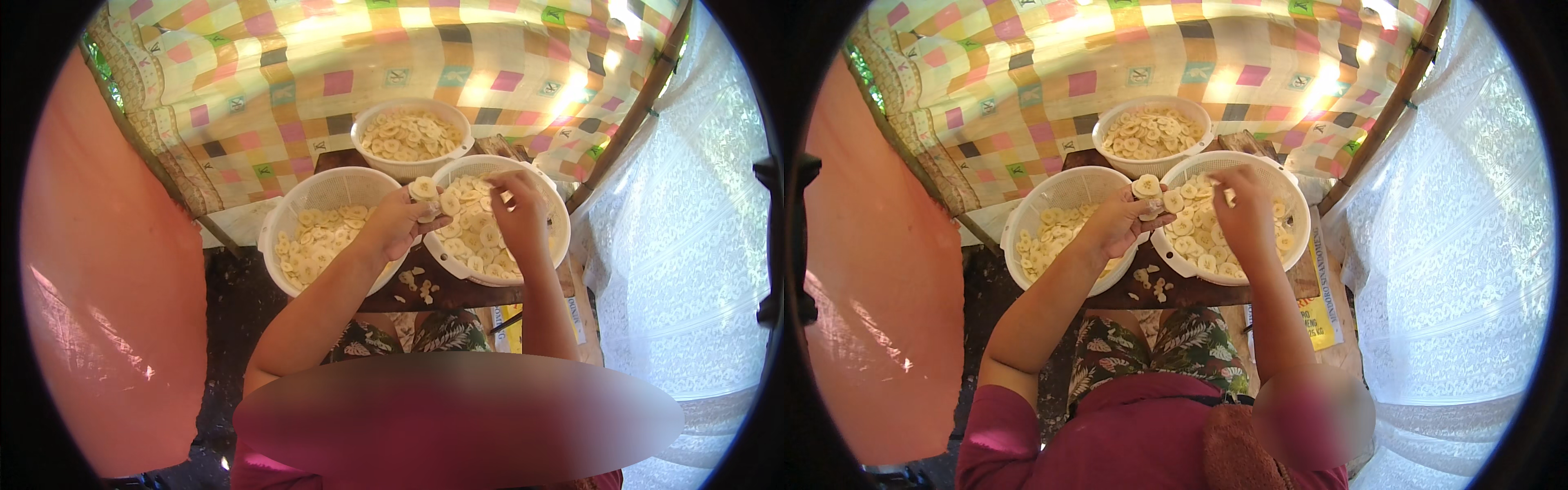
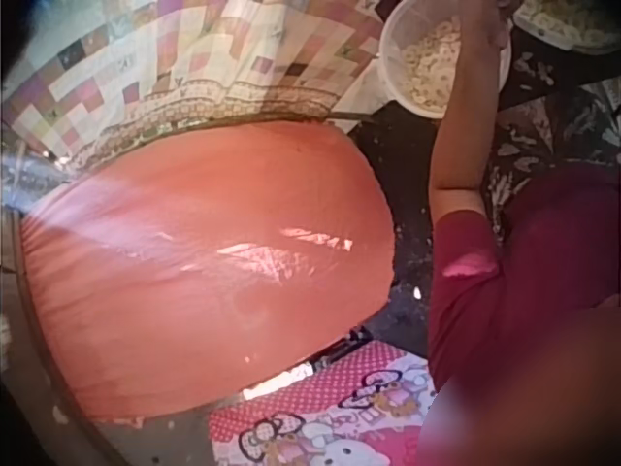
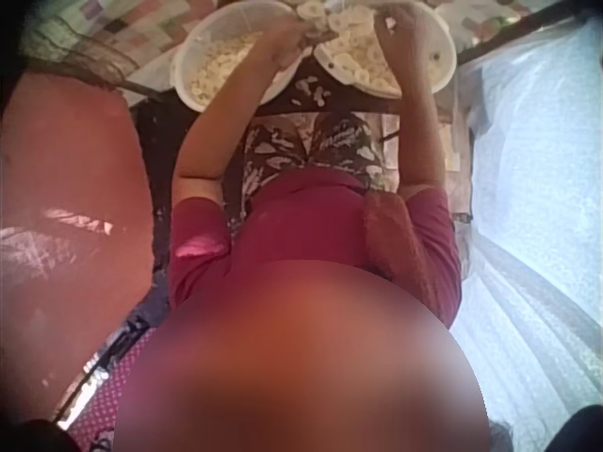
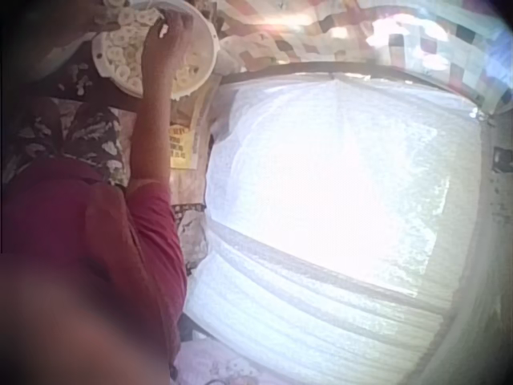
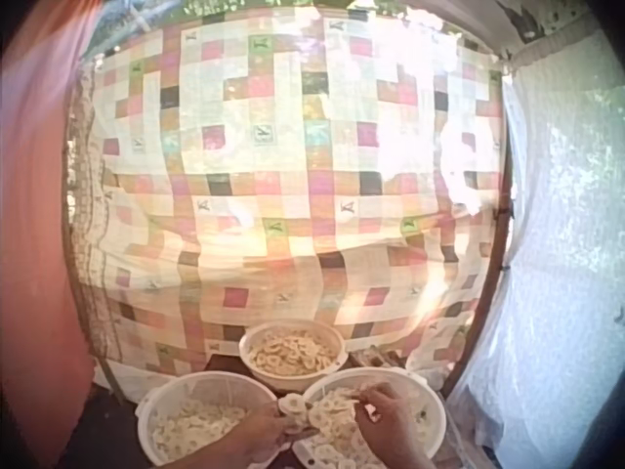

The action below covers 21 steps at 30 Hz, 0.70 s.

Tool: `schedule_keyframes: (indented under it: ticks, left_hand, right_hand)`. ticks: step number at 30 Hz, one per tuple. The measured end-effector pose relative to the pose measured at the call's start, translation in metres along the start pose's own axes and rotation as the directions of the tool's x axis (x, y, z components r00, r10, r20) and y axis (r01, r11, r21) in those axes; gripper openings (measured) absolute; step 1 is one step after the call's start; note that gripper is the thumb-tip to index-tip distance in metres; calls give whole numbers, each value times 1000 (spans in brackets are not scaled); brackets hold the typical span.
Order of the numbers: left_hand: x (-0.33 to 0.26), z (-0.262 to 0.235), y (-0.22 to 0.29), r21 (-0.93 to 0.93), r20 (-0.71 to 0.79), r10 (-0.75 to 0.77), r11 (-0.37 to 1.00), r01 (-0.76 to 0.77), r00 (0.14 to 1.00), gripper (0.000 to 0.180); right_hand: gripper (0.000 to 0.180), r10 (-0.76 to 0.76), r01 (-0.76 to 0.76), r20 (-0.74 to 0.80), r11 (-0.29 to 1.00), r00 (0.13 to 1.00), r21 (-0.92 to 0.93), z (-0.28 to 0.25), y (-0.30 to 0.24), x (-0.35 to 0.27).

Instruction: The person sorts sliced banana pieces by hand, separating them between two white colanders on a table. The person repeatedly picks up slices, inspects them, and places them into one of the colanders.

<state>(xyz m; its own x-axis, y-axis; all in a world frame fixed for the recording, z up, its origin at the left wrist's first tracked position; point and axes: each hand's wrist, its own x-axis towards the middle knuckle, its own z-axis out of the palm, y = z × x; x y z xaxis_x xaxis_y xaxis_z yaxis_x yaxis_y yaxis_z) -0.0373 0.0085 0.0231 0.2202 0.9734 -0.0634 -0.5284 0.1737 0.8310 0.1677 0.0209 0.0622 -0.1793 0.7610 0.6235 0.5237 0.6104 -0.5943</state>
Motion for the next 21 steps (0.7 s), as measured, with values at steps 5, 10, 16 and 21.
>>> schedule_keyframes:
  ticks: [5, 10, 16, 21]
  left_hand:
    - [-1, 5, -1, 18, 17, 26, 999, -27, 1000, 24]
    - [-4, 5, -3, 52, -7, 47, 998, -46, 999, 23]
    - [-5, 2, -4, 68, -9, 47, 997, -46, 999, 24]
    - [-4, 4, -5, 109, -12, 61, 992, -60, 998, 26]
  right_hand:
    - [16, -110, 115, 164, 993, 980, -19, 14, -15, -21]
    - [15, -124, 131, 188, 991, 974, -28, 15, -14, -21]
    - [14, -110, 99, 149, 992, 983, 76, 14, -8, -21]
    - [13, -73, 69, -70, 996, 995, -62, 11, -2, -6]
